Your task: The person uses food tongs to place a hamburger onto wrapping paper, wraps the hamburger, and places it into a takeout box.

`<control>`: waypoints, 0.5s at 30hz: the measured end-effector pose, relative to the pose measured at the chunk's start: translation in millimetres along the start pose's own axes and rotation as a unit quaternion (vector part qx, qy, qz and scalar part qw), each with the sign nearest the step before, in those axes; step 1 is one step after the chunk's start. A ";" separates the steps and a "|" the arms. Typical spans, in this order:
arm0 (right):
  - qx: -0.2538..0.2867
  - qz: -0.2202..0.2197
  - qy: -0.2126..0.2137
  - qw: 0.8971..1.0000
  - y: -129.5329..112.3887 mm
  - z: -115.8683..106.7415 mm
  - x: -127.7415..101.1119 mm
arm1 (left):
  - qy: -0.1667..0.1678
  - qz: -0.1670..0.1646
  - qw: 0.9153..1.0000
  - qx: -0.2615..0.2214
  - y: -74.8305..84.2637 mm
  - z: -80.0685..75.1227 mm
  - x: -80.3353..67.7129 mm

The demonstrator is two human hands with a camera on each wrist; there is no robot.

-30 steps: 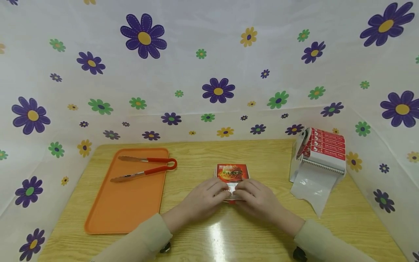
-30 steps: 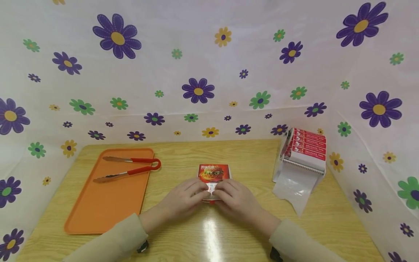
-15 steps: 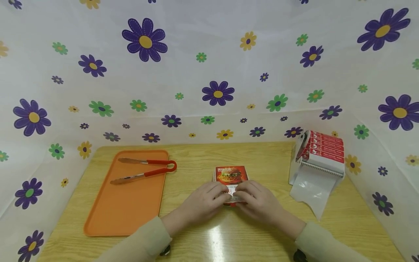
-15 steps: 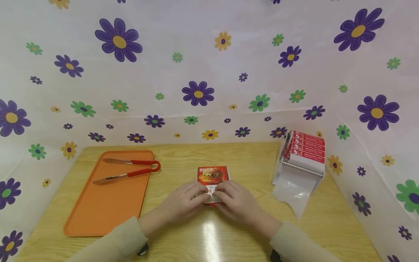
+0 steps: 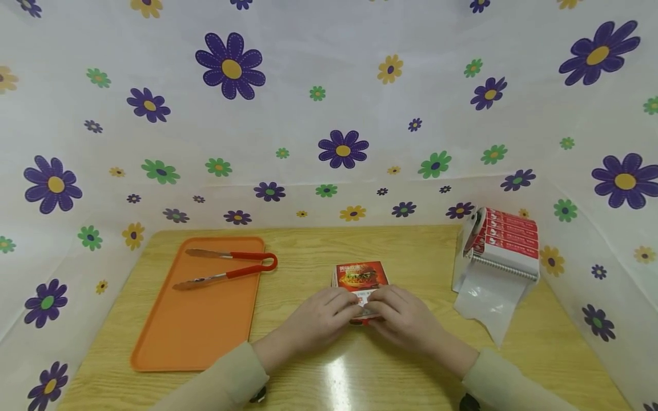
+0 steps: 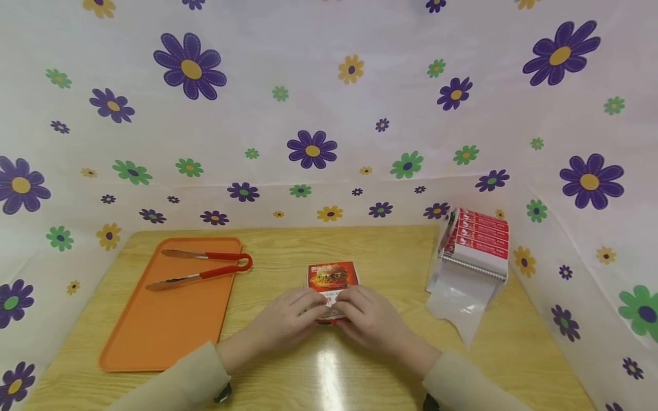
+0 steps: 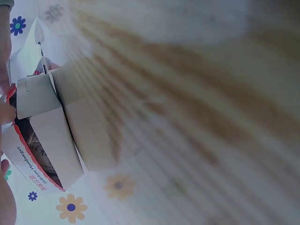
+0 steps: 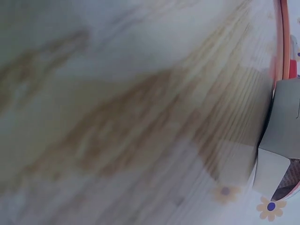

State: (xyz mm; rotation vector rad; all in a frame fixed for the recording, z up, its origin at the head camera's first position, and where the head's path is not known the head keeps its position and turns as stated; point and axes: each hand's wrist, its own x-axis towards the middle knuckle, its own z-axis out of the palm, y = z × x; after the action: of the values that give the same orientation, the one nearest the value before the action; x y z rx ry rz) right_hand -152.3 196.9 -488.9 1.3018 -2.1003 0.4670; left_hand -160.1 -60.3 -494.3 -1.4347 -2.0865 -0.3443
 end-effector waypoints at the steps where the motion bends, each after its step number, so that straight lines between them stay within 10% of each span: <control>1: 0.000 0.000 0.001 1.000 -0.1 0.2 -0.3 | 0.000 0.000 1.000 0.000 0.3 -0.2 0.0; 15: 0.013 -0.006 0.006 1.000 1.4 2.9 -1.3 | -0.003 0.007 1.000 0.001 -1.4 -2.1 -3.4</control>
State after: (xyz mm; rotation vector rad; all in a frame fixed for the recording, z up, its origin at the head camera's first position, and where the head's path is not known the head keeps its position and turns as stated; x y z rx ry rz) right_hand -154.0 196.7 -491.9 1.3215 -2.0824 0.4976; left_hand -159.9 -64.5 -494.5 -1.4492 -2.0812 -0.3314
